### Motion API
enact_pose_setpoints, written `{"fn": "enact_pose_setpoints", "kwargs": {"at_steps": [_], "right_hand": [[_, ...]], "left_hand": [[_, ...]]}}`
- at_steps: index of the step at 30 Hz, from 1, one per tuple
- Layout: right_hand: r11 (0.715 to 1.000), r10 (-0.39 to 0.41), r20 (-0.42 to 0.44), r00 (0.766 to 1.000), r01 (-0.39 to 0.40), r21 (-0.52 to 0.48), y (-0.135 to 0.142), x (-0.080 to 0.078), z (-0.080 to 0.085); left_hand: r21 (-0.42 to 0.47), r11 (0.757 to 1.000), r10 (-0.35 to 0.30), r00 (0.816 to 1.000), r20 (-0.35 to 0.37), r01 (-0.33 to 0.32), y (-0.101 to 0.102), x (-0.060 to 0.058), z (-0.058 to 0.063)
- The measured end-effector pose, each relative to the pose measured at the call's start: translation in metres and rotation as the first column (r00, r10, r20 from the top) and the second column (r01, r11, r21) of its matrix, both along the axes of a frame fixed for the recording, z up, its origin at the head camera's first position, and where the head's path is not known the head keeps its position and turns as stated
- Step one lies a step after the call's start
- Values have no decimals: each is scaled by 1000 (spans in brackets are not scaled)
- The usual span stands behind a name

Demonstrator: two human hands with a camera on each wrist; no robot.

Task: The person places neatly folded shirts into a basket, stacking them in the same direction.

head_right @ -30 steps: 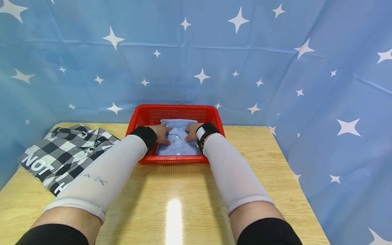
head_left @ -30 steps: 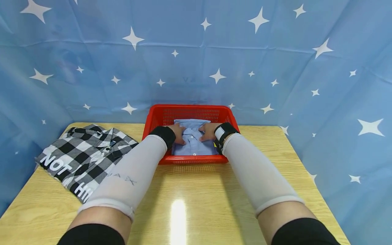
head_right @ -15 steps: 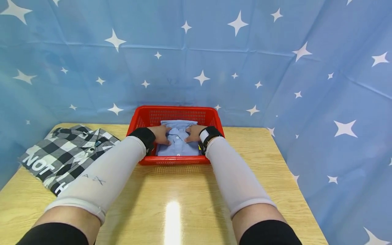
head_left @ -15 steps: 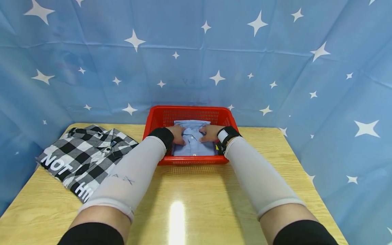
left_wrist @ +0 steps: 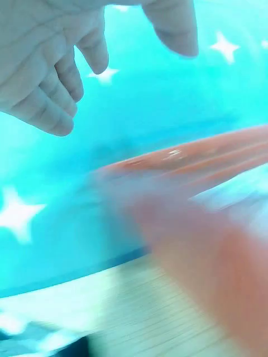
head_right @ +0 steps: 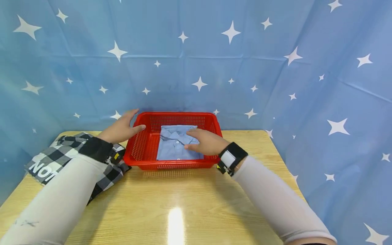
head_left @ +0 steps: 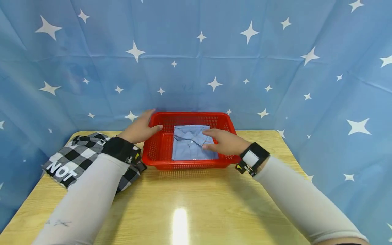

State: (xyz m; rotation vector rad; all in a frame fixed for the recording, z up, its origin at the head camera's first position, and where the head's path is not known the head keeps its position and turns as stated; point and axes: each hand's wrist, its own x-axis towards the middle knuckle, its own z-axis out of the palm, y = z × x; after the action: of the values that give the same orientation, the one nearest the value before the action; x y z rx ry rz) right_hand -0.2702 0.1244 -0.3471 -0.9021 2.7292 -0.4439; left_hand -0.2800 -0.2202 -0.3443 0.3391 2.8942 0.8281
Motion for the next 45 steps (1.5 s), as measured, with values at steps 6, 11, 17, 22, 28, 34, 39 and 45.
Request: {"fn": "enact_pose_setpoints", "kwargs": {"at_steps": [6,11,17,22,28,34,39,45], "right_hand": [[999,30,-130,991,-27,24,21,34,-44],[999,30,-307,951,-17,43,24,38,-64],[997,10,-343,939,17,75,20,39,-69],[995,5,-336,942,27,92,19,39,-70],[996,5,-340,940,26,86,18,38,-67],[995,-22,-328,944,54,88,18,39,-66],[993,-37,-323,946,71,93,20,40,-65],[992,-23,-325,945,61,108,19,40,-65]], "left_hand": [[-73,994,80,996,49,-76,-58,26,-25],[-250,958,170,979,110,-138,-105,40,-53],[-303,951,165,928,335,-59,-150,55,-69],[-317,948,144,929,342,-31,-164,58,-82],[-343,937,172,944,282,-68,-162,62,-89],[-341,939,156,940,302,-46,-150,74,-79],[-309,951,131,939,319,-27,-133,86,-71],[-345,938,122,963,239,-33,-113,113,-78]]}}
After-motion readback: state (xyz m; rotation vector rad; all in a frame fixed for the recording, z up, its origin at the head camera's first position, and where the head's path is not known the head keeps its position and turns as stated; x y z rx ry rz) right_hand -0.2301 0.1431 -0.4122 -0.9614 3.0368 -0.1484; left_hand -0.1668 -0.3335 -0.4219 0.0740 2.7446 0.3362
